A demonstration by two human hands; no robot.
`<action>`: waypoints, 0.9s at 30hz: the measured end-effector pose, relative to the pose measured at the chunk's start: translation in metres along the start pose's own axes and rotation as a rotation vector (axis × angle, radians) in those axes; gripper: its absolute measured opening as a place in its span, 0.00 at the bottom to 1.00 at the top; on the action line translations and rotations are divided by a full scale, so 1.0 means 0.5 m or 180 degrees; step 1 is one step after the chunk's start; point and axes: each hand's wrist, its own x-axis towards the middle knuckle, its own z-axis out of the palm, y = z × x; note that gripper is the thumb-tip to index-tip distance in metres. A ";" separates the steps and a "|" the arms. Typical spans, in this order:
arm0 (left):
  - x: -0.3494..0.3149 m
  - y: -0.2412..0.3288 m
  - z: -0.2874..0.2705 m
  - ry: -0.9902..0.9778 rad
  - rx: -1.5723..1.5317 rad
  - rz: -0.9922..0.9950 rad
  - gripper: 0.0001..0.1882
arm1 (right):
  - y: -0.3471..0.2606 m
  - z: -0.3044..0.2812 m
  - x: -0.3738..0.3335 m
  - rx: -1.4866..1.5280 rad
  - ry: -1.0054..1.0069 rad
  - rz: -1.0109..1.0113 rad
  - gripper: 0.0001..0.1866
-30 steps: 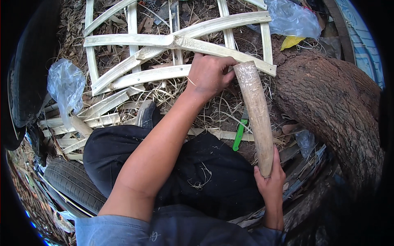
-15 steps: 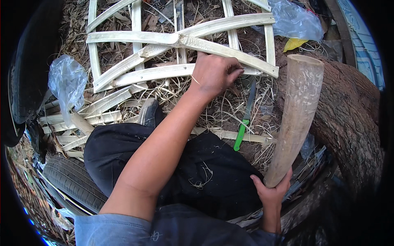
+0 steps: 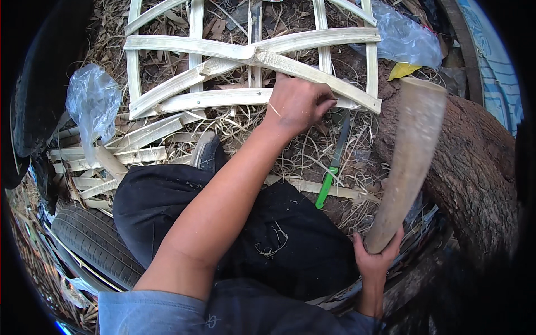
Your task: The person weaves together flat bamboo strips by hand to form a grid, using a wooden mallet to tap the strips into place and a knife to trim edges.
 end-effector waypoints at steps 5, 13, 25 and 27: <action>-0.005 -0.019 0.001 0.0293 0.0192 0.0157 0.07 | -0.006 0.010 0.039 -0.0307 -0.0976 0.0503 0.47; -0.015 -0.011 -0.002 -0.0076 -0.0040 -0.0103 0.06 | 0.000 0.016 0.034 0.0015 -0.0901 0.0764 0.49; 0.000 -0.011 -0.009 -0.0014 -0.0025 0.0033 0.07 | 0.034 0.021 0.030 -0.0419 -0.0488 -0.0301 0.50; -0.005 -0.015 -0.015 -0.0120 0.0051 -0.0093 0.06 | 0.035 0.030 0.039 -0.0185 -0.0840 0.0369 0.50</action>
